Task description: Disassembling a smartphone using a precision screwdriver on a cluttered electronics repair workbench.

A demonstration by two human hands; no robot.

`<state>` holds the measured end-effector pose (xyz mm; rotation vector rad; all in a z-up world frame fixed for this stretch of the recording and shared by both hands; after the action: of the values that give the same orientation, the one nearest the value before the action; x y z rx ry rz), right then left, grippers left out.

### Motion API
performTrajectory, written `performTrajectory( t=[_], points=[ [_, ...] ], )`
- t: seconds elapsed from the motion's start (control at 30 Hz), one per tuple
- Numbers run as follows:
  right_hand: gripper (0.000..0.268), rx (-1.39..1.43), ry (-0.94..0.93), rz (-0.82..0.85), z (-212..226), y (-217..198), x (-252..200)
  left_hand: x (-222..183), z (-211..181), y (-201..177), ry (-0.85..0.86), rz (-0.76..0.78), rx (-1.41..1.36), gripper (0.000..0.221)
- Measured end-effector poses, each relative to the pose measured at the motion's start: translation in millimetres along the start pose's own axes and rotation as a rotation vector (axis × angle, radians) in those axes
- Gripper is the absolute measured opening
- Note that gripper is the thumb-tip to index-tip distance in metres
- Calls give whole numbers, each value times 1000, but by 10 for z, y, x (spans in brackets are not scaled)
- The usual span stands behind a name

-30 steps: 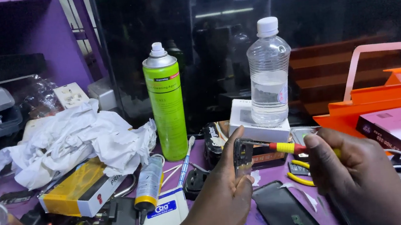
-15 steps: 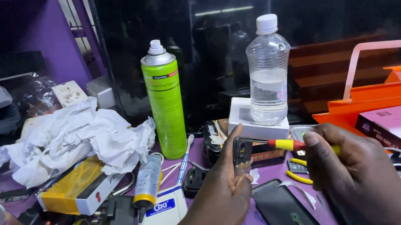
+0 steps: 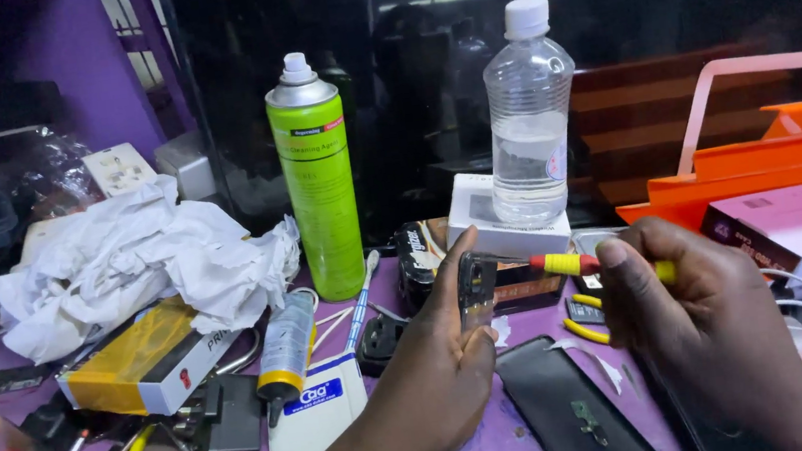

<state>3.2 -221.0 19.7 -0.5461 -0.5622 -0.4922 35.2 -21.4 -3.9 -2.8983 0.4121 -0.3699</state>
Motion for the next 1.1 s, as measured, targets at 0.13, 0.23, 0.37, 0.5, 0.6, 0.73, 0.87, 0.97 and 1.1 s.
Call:
performTrajectory(
  t=[0.13, 0.23, 0.37, 0.5, 0.6, 0.73, 0.87, 0.97, 1.1],
  points=[
    [13, 93, 155, -9, 36, -3, 17, 16, 11, 4, -84, -4, 57, 89],
    [41, -75, -43, -13, 40, -19, 6, -1, 22, 1, 11, -14, 46, 85],
    [16, -46, -5, -5, 85, -56, 9, -8, 34, 21, 10, -5, 37, 85],
    [27, -47, -2, -11, 13, -32, 3, -6, 34, 10, 55, -17, 53, 84],
    [14, 62, -26, -7, 135, -24, 4, -17, 15, 21, -32, 2, 57, 86],
    [19, -39, -21, 15, 102, -8, -15, -18, 13, -1, -65, -9, 118, 85],
    [17, 81, 34, -22, 115, -22, -6, 18, 57, 25, 46, -13, 68, 83],
    [8, 300, 55, -85, 29, -62, 35, 69, 123, -4, 48, -56, 51, 81],
    [13, 315, 57, -207, 77, -184, 94, 79, -23, -151, -266, -208, 230, 77]
  ],
)
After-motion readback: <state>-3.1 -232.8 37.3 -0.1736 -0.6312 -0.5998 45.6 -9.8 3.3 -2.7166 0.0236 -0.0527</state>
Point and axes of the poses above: each hand's wrist, its own x-axis towards the middle knuckle, its own y-axis out of the palm, z = x × y, the point moved 4 cm from there along x, towards the middle knuckle, and after that the axes turned 12 degrees about -z, right-handed, at the moved point
